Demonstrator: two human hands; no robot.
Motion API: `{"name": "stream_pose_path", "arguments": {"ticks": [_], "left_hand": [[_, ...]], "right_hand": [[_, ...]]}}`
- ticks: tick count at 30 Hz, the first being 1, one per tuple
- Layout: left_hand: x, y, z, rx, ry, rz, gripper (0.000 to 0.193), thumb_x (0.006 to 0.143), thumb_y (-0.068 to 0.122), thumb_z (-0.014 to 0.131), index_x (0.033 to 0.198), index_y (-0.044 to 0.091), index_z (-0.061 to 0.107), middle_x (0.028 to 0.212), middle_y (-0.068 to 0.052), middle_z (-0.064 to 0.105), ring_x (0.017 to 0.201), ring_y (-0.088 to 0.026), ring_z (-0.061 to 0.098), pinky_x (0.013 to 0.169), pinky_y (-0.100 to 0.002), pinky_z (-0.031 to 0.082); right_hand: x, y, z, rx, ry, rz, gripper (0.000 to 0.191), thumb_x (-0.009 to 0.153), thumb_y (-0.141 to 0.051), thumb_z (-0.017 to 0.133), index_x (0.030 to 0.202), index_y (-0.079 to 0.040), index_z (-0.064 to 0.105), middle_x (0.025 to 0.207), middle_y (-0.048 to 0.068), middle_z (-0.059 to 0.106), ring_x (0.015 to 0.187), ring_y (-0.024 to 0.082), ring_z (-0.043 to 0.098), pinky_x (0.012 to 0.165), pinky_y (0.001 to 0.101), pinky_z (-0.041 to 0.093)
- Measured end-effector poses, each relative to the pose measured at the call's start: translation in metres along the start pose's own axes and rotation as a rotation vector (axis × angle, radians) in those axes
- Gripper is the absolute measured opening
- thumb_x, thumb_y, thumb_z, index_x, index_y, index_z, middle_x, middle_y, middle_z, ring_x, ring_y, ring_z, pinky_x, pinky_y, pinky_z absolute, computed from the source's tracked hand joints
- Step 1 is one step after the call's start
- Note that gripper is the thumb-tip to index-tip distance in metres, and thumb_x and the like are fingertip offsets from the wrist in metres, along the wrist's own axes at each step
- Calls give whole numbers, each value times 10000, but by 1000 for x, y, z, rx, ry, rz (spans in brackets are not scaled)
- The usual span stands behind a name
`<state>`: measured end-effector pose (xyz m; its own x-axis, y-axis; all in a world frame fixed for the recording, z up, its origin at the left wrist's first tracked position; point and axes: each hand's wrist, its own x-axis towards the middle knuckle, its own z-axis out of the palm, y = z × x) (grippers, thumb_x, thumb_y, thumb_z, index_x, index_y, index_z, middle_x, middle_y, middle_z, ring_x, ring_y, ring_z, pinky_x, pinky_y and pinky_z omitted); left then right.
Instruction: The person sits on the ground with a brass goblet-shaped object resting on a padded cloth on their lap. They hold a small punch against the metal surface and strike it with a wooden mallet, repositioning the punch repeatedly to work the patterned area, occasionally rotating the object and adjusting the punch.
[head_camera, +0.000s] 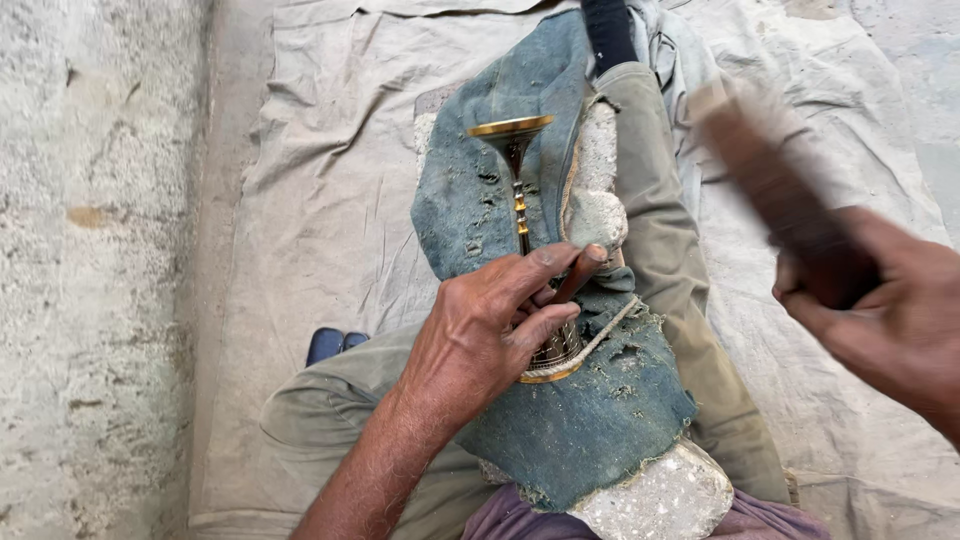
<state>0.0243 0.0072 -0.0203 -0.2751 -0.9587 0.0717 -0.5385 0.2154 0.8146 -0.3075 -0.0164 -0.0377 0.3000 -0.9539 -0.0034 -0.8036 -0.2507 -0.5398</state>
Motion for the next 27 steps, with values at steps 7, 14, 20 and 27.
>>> {"name": "stream_pose_path", "arguments": {"ticks": [7,14,20,27], "left_hand": [[-1,-2,1,-1,27,33,529,857,187,830,1343,149,625,996,-83,739,783,-164,760,688,-305,635],[-3,-3,2,-52,38,-7,531,866,173,818,1358,149,621,1030,-78,756,823,-159,788,717,-286,661],[-6,-6,3,7,63,40,529,867,163,834,1356,137,634,953,-75,747,821,-182,766,708,-326,627],[-7,-4,3,-27,67,9,528,864,178,828,1353,150,632,963,-73,740,811,-162,769,695,-304,646]], "right_hand": [[10,-17,-9,-364,-205,167,357,861,-50,770,1201,-121,688,811,29,692,689,137,709,705,317,609],[22,-37,-13,-224,-175,224,401,827,-30,782,1198,-136,671,831,18,686,717,119,690,663,305,584],[21,-33,-10,391,18,190,336,829,-11,734,1144,-82,643,864,37,673,763,116,688,661,316,591],[23,-47,-11,85,37,147,315,832,-23,780,1127,-25,669,840,69,690,742,156,676,698,344,570]]}}
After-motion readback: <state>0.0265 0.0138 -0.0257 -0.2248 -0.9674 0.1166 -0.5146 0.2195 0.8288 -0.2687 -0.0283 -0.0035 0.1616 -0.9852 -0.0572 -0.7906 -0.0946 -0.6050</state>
